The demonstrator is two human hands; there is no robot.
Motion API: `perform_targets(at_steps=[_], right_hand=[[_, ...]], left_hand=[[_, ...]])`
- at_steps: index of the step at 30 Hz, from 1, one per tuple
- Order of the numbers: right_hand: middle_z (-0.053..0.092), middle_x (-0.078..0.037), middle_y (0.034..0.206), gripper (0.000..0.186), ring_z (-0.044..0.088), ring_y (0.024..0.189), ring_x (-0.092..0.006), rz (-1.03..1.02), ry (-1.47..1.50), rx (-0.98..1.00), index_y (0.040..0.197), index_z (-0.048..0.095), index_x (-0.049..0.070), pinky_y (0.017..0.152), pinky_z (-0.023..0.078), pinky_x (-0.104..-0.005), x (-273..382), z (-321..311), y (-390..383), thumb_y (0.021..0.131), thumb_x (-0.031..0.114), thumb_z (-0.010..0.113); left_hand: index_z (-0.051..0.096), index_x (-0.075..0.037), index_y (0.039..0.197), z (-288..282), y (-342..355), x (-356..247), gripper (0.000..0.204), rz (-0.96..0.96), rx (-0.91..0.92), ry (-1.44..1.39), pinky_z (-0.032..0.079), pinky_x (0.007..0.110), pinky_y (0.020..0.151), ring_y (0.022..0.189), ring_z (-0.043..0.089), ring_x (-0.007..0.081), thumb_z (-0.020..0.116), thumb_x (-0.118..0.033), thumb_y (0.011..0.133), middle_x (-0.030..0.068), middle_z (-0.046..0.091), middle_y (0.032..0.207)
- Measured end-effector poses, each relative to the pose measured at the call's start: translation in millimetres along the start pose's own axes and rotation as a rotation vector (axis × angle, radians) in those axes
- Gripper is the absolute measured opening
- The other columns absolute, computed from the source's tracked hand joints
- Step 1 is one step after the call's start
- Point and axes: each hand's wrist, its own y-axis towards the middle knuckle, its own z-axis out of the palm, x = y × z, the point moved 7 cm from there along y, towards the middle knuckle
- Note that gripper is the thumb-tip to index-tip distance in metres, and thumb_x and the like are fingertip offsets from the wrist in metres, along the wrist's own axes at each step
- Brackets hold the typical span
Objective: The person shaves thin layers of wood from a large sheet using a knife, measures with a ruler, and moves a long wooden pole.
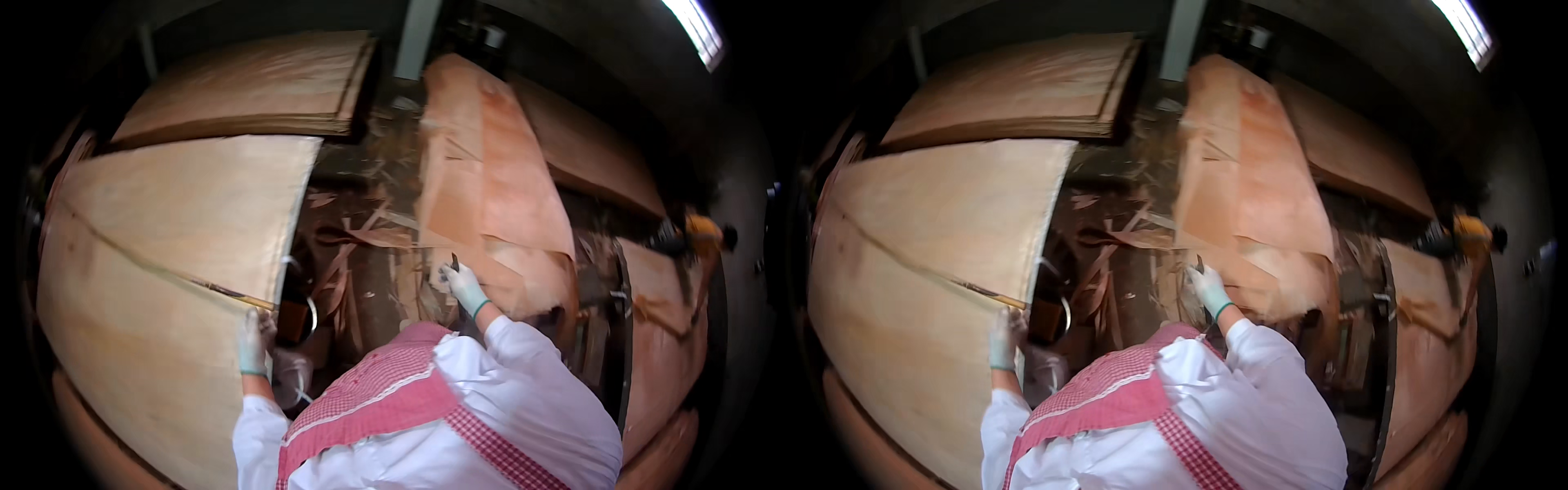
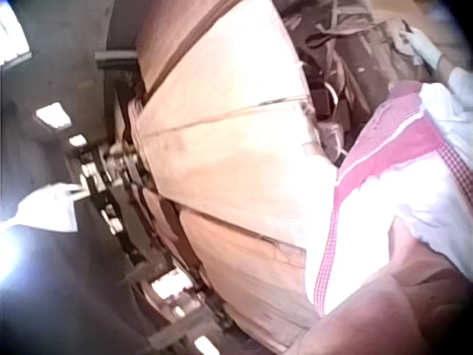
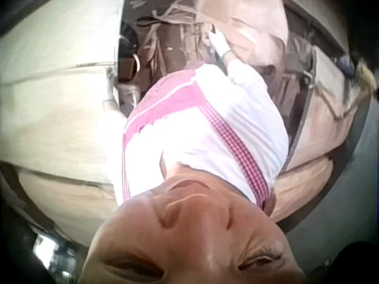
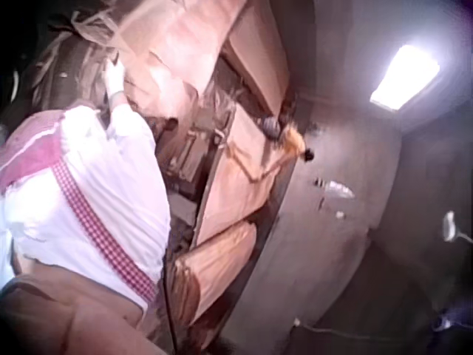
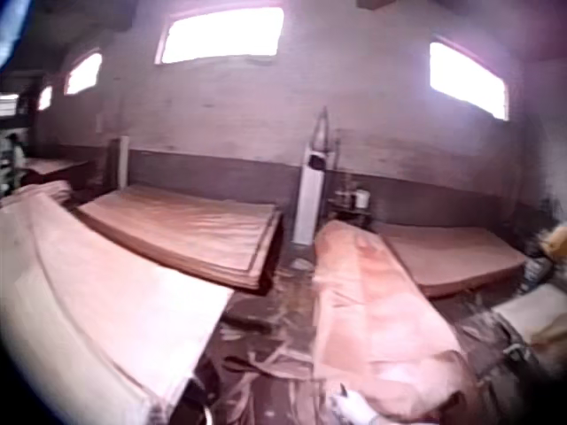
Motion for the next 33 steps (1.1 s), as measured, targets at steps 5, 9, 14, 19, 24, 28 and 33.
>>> perform_targets(at_steps=[5, 9, 14, 19, 24, 28, 33], right_hand=[[0.062, -0.006, 0.069, 0.022, 0.057, 0.06, -0.0165, -0.063, -0.088, -0.394, 0.088, 0.063, 0.003, 0.055, 0.045, -0.034, -33.3, -168.0, 30.0, 0.087, 0.025, 0.064], [0.062, -0.006, 0.069, 0.019, 0.057, 0.061, -0.0177, -0.084, -0.004, -0.687, 0.084, 0.063, 0.003, 0.056, 0.045, -0.0337, -81.8, -286.1, 40.3, 0.085, 0.022, 0.064], [0.065, -0.01, 0.073, 0.021, 0.063, 0.068, -0.0236, 0.101, -0.046, -0.931, 0.087, 0.064, 0.002, 0.064, 0.049, -0.0363, -177.5, -398.3, 9.1, 0.083, 0.022, 0.067], [0.068, -0.012, 0.084, 0.024, 0.064, 0.077, -0.0253, 0.057, -0.247, -0.939, 0.093, 0.065, 0.002, 0.074, 0.05, -0.0364, -211.0, -404.4, -30.1, 0.081, 0.022, 0.07], [0.06, -0.001, 0.077, 0.014, 0.053, 0.062, -0.0106, 0.081, 0.254, -0.793, 0.086, 0.061, 0.006, 0.054, 0.044, -0.0272, -205.8, -391.2, 0.7, 0.088, 0.019, 0.066], [0.058, 0.001, 0.076, 0.019, 0.042, 0.05, -0.0047, 0.211, 0.707, -0.671, 0.093, 0.061, 0.009, 0.038, 0.03, -0.0201, -160.3, -380.3, 61.9, 0.093, 0.028, 0.064], [0.05, 0.001, 0.071, 0.011, 0.042, 0.053, -0.0072, 0.139, 1.031, -0.607, 0.09, 0.056, 0.01, 0.04, 0.032, -0.0201, -165.6, -397.5, 110.9, 0.094, 0.019, 0.061]], left_hand=[[0.05, -0.002, 0.122, 97.0, -73.7, 50.1, 0.033, -0.25, 0.103, 0.215, 0.043, 0.021, 0.054, 0.065, 0.05, 0.0077, 0.051, -0.025, 0.099, 0.006, 0.056, 0.088], [0.051, -0.001, 0.12, 115.8, -95.6, 79.0, 0.03, -0.379, 0.19, 0.195, 0.043, 0.02, 0.056, 0.068, 0.051, 0.0086, 0.05, -0.023, 0.1, 0.0056, 0.056, 0.089], [0.051, -0.001, 0.118, 177.8, -84.3, 105.3, 0.03, -0.424, 0.213, 0.346, 0.044, 0.021, 0.056, 0.068, 0.052, 0.0092, 0.051, -0.024, 0.1, 0.0058, 0.058, 0.089], [0.057, -0.003, 0.114, 276.1, -81.6, 143.3, 0.026, -0.5, 0.386, 0.416, 0.048, 0.023, 0.059, 0.066, 0.058, 0.0111, 0.056, -0.024, 0.097, 0.0073, 0.063, 0.088], [0.062, -0.002, 0.108, 439.4, -72.3, 194.5, 0.029, -0.619, 0.819, 0.59, 0.049, 0.028, 0.065, 0.078, 0.062, 0.0147, 0.054, -0.028, 0.098, 0.0042, 0.065, 0.085], [0.061, -0.005, 0.104, 533.6, -30.2, 270.7, 0.025, -0.417, 0.9, 0.372, 0.051, 0.037, 0.077, 0.082, 0.063, 0.0232, 0.057, -0.028, 0.096, 0.0039, 0.065, 0.09], [0.062, -0.01, 0.098, 606.3, -16.2, 368.4, 0.021, -0.923, 0.385, -0.017, 0.05, 0.035, 0.064, 0.075, 0.059, 0.0204, 0.06, -0.031, 0.094, 0.0031, 0.061, 0.083]])
